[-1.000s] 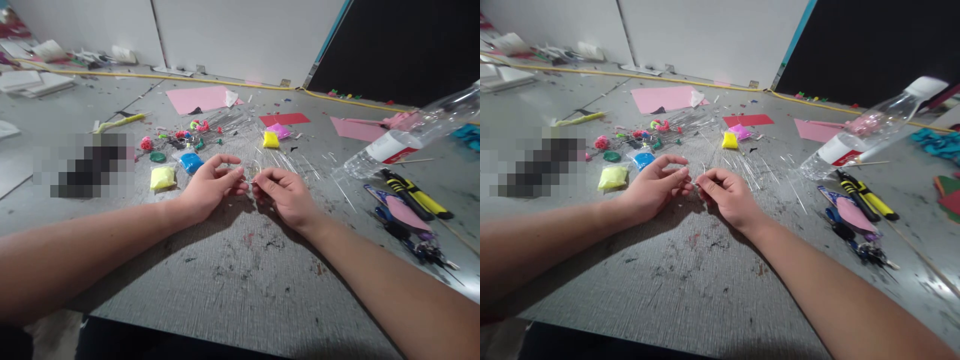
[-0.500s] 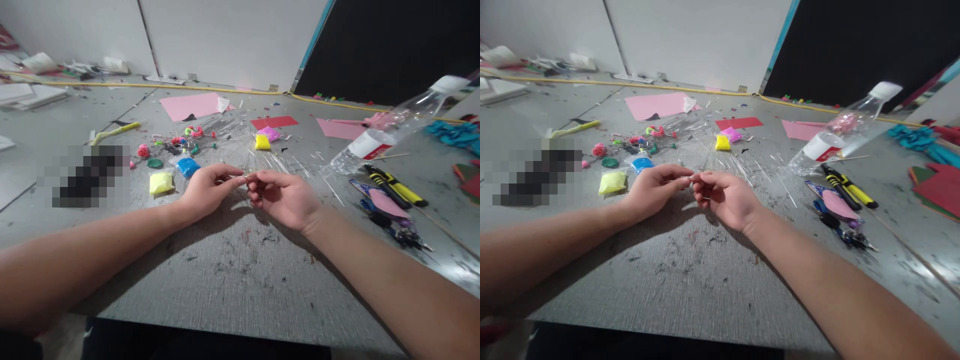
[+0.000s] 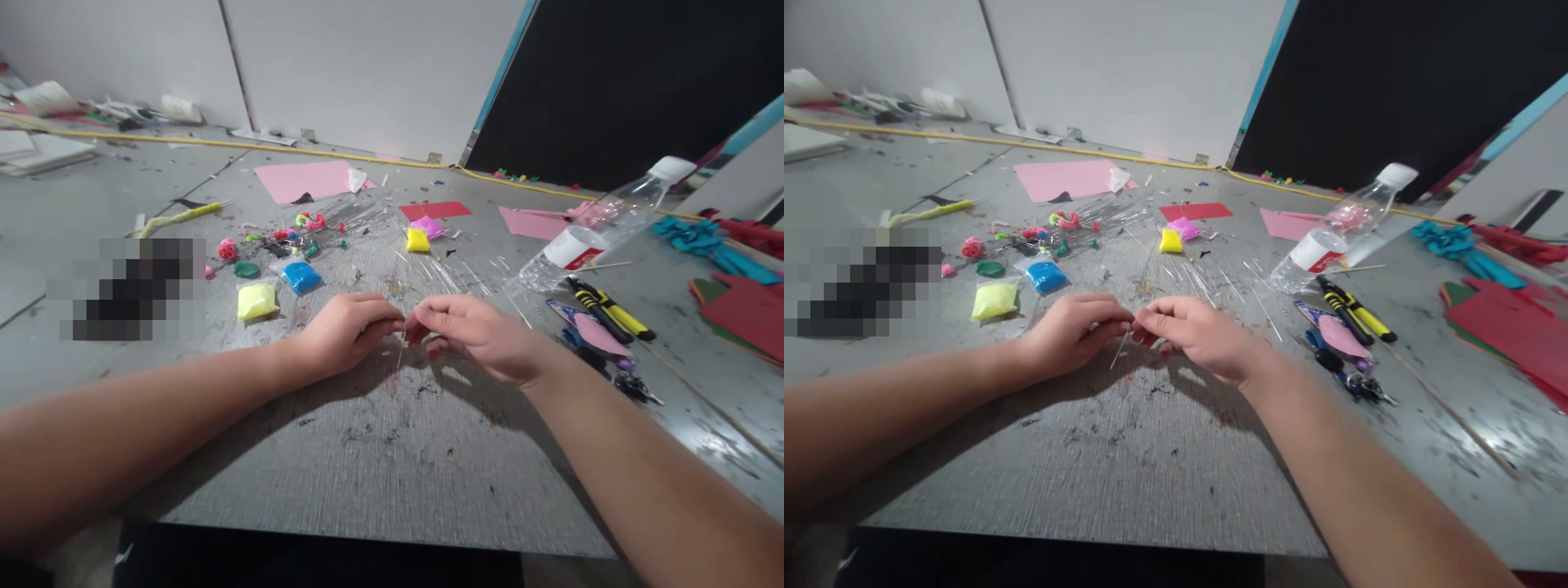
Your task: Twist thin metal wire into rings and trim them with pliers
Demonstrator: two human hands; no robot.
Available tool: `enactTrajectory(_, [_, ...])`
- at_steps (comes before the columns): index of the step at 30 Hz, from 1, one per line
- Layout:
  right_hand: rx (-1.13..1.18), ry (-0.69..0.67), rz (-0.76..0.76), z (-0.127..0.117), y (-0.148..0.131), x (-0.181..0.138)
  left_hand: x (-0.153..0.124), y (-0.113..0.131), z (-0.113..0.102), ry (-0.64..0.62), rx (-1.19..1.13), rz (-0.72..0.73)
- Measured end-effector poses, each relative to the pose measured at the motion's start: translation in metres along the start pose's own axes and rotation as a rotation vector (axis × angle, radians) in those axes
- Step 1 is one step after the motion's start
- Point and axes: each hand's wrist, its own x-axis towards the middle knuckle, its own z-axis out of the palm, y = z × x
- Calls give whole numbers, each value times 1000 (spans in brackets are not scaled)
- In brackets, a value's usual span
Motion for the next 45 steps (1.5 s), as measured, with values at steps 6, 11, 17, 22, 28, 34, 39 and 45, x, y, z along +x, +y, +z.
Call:
enactTrajectory(6, [300,-10,71,16,21,-2,-2,-2,2,41,88,-25])
enactTrajectory(11, [479,37,68,30,31,-5,-2,-3,3,65,135,-9])
enactTrajectory(17, [413,-38,7,27,36,-8,-1,-1,2,-15,-56,-36])
enactTrajectory(22, [382,-65,-78,21,37,-8,0,-3,3,-39,-290,-167])
enactTrajectory(28, [419,-79,-117,28,30,-12,-3,1,4,35,-445,-204])
enactTrajectory(34, [391,-73,-130,33,30,-11,-3,5,-1,51,-382,-202])
enactTrajectory(39, [339,4,-178,24,36,-4,-1,3,-2,65,-383,-237])
enactTrajectory(45, [181,175,-140,21,41,2,1,-2,-1,32,-405,-221])
